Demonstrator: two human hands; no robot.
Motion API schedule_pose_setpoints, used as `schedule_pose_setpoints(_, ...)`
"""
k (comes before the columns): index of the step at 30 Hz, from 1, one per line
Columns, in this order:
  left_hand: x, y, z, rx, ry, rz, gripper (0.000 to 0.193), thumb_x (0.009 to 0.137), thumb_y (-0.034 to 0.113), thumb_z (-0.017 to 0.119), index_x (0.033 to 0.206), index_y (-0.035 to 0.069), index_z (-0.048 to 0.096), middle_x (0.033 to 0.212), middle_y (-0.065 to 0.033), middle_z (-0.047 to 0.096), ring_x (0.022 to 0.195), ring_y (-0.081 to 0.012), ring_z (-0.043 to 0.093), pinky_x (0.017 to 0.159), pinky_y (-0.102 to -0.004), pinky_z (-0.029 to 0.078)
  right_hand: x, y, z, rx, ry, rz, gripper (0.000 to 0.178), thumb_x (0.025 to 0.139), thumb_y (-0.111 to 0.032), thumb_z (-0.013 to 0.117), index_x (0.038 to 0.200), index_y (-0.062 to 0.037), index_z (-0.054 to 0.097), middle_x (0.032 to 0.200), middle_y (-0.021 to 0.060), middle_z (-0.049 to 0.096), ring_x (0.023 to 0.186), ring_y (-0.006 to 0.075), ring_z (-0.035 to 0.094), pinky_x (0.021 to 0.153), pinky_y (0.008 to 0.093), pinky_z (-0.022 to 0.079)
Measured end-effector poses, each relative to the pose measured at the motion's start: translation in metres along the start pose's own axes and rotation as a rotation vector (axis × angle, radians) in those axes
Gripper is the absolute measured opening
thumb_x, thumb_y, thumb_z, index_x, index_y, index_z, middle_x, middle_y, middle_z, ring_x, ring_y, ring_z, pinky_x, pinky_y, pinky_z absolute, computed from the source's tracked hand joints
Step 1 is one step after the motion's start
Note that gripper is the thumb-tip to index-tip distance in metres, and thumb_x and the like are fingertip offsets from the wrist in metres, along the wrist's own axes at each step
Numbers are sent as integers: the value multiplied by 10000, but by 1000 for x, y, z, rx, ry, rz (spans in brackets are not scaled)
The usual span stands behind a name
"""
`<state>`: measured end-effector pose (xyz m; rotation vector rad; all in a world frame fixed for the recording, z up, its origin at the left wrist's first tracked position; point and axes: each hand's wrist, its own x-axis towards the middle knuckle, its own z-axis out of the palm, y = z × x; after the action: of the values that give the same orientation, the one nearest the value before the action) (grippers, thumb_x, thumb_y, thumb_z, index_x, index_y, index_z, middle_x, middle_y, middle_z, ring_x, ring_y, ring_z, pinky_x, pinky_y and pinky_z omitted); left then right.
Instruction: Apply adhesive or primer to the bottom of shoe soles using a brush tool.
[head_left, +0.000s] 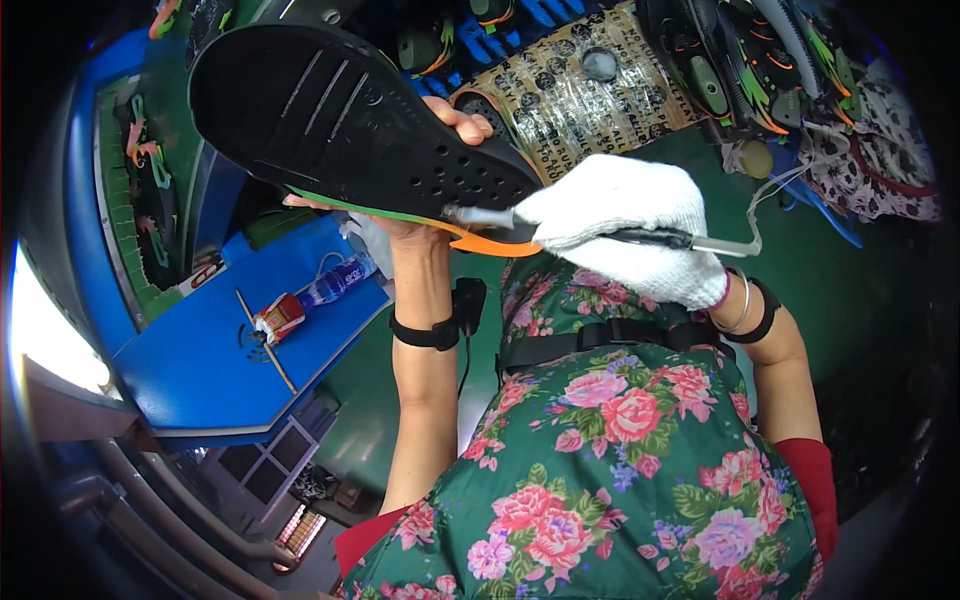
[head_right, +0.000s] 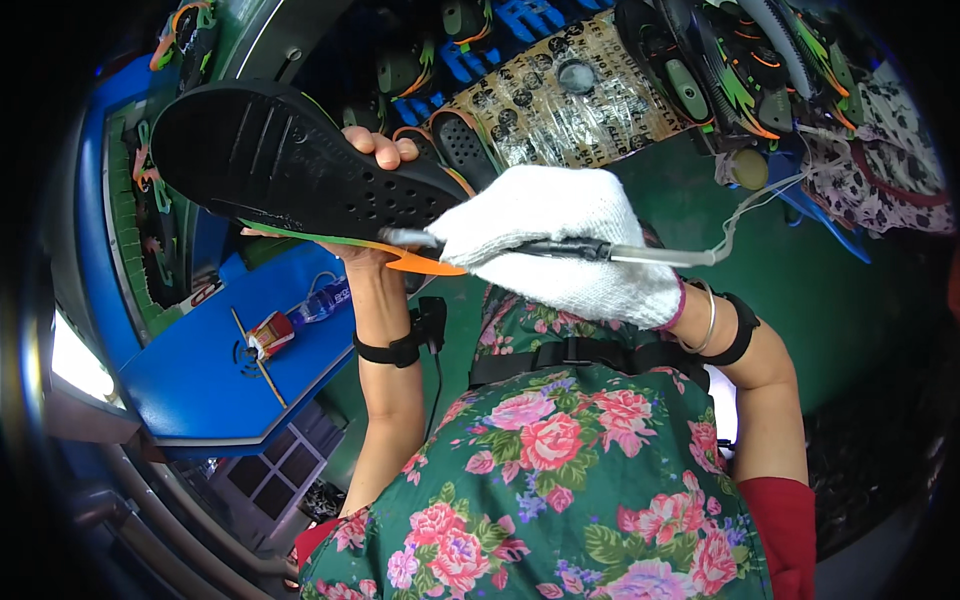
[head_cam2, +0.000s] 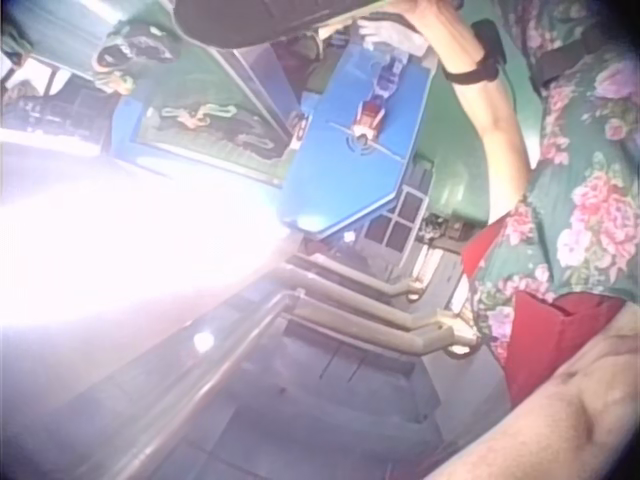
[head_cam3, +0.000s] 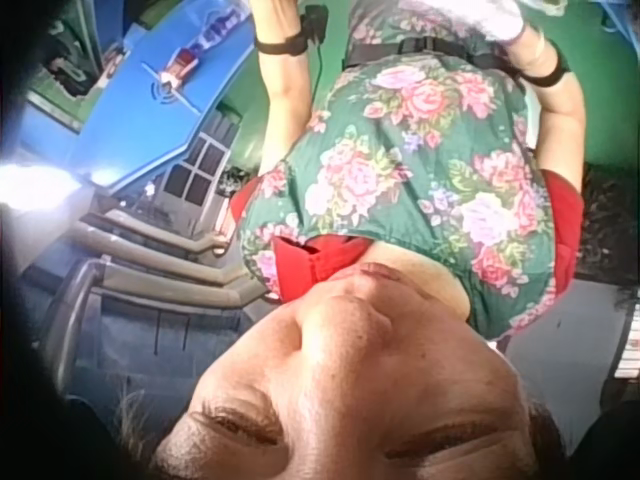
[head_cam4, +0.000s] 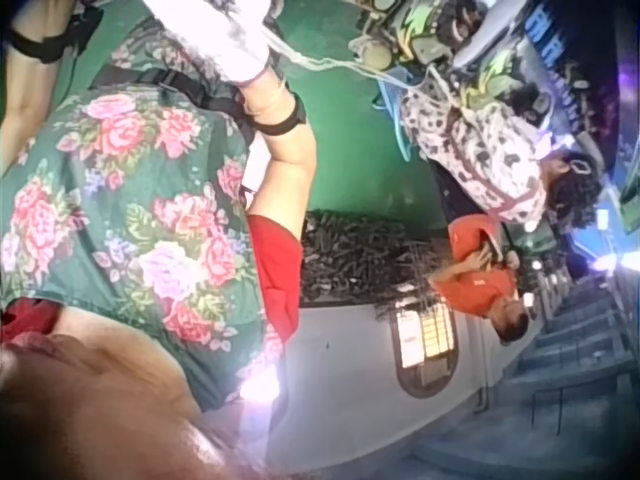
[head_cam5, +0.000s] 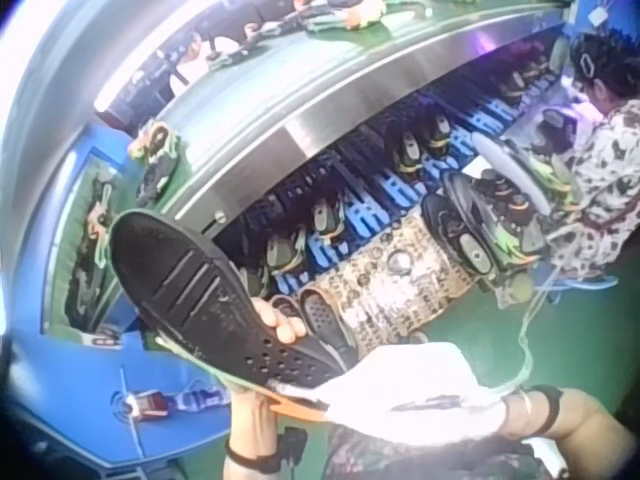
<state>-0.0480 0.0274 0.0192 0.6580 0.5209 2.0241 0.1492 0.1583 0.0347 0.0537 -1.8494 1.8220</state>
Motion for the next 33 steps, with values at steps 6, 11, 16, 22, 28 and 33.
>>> schedule_pose_setpoints(6, 7, 3, -1, 99, -89, 32, 896, 860, 767, 577, 1188, -65, 628, 1107, -165, 647, 1007, -299, 657, 1016, -475, 491, -5, -1, 1, 12, -6, 6, 165, 779, 0, 793, 936, -51, 793, 1010, 114, 777, 918, 261, 743, 804, 348, 586)
schedule_pose_setpoints(11, 10, 2, -7, 55, -28, 44, 934, 872, 790, 517, 1152, -93, 634, 1049, -202, 698, 945, -329, 707, 905, -444, 500, -3, -7, -4, -96, -46, 2, 183, 795, -22, 790, 970, -72, 799, 1018, 113, 775, 918, 251, 736, 803, 339, 580)
schedule_pose_setpoints(16, 12, 4, -9, 61, -30, 27, 835, 928, 706, 532, 1155, -92, 629, 1041, -196, 700, 950, -324, 706, 908, -441, 492, -4, -8, -5, -17, 0, 25, 227, 780, -27, 786, 997, -90, 798, 1043, 90, 773, 916, 264, 729, 780, 361, 582)
schedule_pose_setpoints(22, 13, 3, -11, 61, -32, 21, 1045, 828, 877, 487, 1175, -101, 614, 1060, -193, 674, 957, -332, 691, 936, -434, 482, -7, -5, -2, -185, -45, -157, 246, 766, -38, 793, 1006, -93, 790, 1053, 69, 773, 904, 269, 727, 763, 361, 585)
schedule_pose_setpoints(28, 18, 0, -6, -31, -74, 1, 1291, 603, 1033, 479, 1206, -103, 596, 1083, -204, 658, 1002, -344, 669, 961, -462, 502, -9, -8, 11, -243, -54, -250, 366, 754, -39, 799, 1108, -130, 774, 1070, 63, 768, 886, 244, 724, 760, 343, 591)
schedule_pose_setpoints(33, 2, 6, -13, 104, 66, -87, 1291, 595, 1025, 472, 1189, -117, 567, 1064, -226, 654, 1041, -345, 644, 981, -473, 522, -11, -12, 19, -196, -16, -183, 332, 762, -31, 808, 1083, -112, 783, 1071, 77, 768, 907, 254, 727, 775, 347, 587)
